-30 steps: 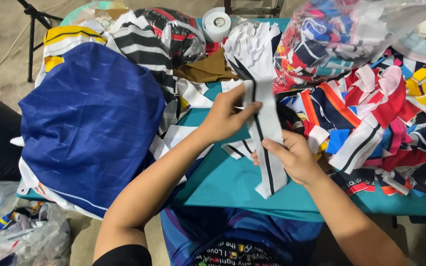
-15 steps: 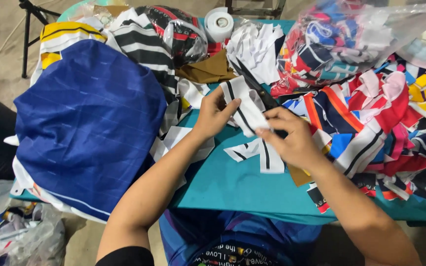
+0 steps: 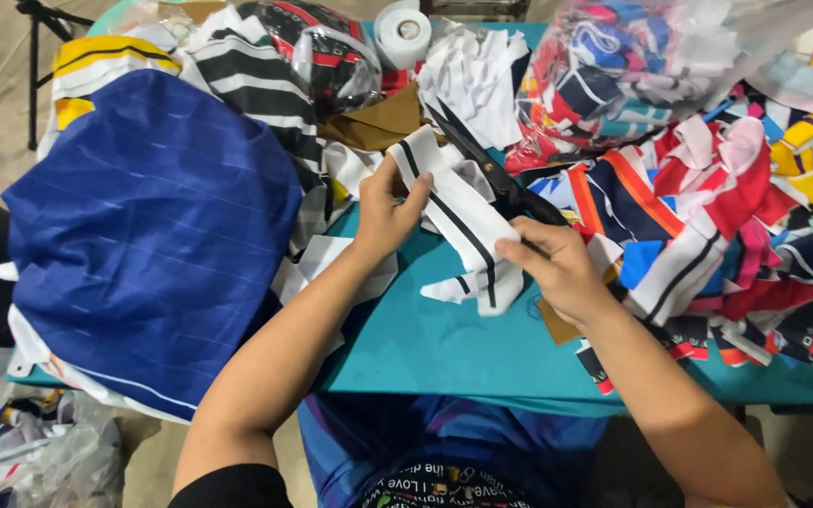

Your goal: The person uses scissors to cut a white fabric strip with black stripes into smaller pieces on a teal table. They repeatedly fold the fabric, align the edges, and trim the material, placing the cut pieces on the table among other colorful fabric scraps.

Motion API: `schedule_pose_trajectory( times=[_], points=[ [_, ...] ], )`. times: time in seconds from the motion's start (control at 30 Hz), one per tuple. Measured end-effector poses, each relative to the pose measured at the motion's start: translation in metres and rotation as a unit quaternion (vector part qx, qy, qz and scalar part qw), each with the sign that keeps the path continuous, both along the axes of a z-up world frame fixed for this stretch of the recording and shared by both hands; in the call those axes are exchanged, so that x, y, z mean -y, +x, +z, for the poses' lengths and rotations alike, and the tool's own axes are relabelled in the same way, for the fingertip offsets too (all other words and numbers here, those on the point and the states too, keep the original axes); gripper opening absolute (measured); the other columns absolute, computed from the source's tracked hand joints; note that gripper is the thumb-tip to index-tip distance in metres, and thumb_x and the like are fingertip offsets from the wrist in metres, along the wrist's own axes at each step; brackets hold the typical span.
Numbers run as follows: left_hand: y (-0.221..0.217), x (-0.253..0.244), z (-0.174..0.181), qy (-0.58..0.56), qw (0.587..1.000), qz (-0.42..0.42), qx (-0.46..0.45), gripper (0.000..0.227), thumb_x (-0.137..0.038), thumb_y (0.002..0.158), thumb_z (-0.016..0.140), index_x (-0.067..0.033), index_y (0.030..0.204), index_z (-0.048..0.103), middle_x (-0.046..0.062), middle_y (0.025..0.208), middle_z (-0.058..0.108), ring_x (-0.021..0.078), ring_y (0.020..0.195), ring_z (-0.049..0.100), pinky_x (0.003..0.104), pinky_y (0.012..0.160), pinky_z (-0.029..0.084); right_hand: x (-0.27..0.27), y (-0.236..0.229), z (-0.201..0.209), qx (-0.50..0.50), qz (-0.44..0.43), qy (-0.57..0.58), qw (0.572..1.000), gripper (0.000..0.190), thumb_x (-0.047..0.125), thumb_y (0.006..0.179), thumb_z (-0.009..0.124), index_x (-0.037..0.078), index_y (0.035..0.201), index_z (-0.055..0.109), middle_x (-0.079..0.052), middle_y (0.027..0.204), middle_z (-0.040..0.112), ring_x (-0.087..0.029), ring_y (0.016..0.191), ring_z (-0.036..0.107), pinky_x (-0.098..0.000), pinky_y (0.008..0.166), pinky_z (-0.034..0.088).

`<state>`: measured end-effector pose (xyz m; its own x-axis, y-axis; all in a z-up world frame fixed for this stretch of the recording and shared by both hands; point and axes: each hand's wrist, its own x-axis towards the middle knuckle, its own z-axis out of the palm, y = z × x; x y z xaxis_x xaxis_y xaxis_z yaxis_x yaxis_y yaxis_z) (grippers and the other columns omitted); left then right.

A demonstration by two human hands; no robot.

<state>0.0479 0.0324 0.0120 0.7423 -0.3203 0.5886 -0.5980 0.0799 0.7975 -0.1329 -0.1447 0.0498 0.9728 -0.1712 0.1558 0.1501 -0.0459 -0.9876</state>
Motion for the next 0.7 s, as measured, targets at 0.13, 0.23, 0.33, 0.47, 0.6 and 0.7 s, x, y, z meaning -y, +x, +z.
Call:
schedule_pose_trajectory(
  times=[0.13,0.23,0.33,0.47,0.6,0.7],
  points=[
    [-0.001,0.001,-0.006,0.004,1.000,0.012,0.003,0.013,-0.004,0.094,0.068,-0.0085,0.086,0.058,0.009,0.063,0.067,0.0202,0.054,0.064,0.028,0.051,0.051,-0.010,-0.006,0.040,-0.089,0.020,0.203,0.975,0.018,0.010,0.105,0.059,-0.004,0.107,0.070,-0.003,0.090,0.067,-0.009,0.081,0.060,-0.0304,0.088,0.056],
    [0.009,-0.001,-0.024,0.030,0.999,0.044,0.011,0.011,-0.001,0.092,0.068,-0.0041,0.086,0.059,0.014,0.064,0.066,0.0241,0.055,0.065,0.031,0.052,0.053,0.008,-0.004,0.030,-0.137,0.066,0.105,0.983,0.019,0.012,0.101,0.061,-0.002,0.113,0.065,-0.012,0.083,0.075,-0.015,0.070,0.070,-0.0302,0.066,0.061],
    [0.020,-0.001,-0.041,0.070,0.996,0.061,-0.011,0.008,0.000,0.092,0.065,-0.0016,0.086,0.061,0.015,0.065,0.067,0.0231,0.055,0.064,0.032,0.050,0.053,0.019,-0.009,0.056,-0.249,0.128,-0.129,0.951,0.029,0.021,0.098,0.058,0.002,0.117,0.068,-0.022,0.090,0.081,-0.027,0.073,0.075,-0.0408,0.070,0.062],
    [0.010,0.003,-0.035,0.094,0.995,0.042,0.006,0.012,-0.003,0.089,0.071,0.0008,0.087,0.060,0.021,0.068,0.064,0.0352,0.060,0.067,0.038,0.050,0.053,0.030,-0.021,0.078,-0.152,0.006,-0.518,0.842,0.045,0.019,0.091,0.067,0.006,0.135,0.064,-0.022,0.109,0.076,-0.044,0.110,0.070,-0.0551,0.096,0.053],
    [-0.008,0.004,-0.009,0.145,0.985,0.006,0.089,0.033,-0.012,0.097,0.062,-0.0100,0.077,0.035,0.004,0.068,0.040,0.0201,0.059,0.039,0.035,0.056,0.030,0.040,-0.019,0.061,0.150,-0.065,-0.449,0.878,0.024,-0.006,0.089,0.072,0.000,0.111,0.068,-0.011,0.106,0.073,-0.025,0.099,0.070,-0.0358,0.090,0.057],
    [0.002,0.006,-0.016,0.125,0.986,0.053,0.094,0.034,-0.018,0.101,0.061,-0.0077,0.079,0.036,0.007,0.077,0.041,0.0244,0.071,0.040,0.037,0.064,0.032,0.038,-0.003,0.088,-0.458,0.095,-0.444,0.764,0.068,0.053,0.090,0.058,0.028,0.152,0.045,-0.008,0.133,0.072,-0.027,0.130,0.064,-0.0399,0.104,0.050]
  ],
)
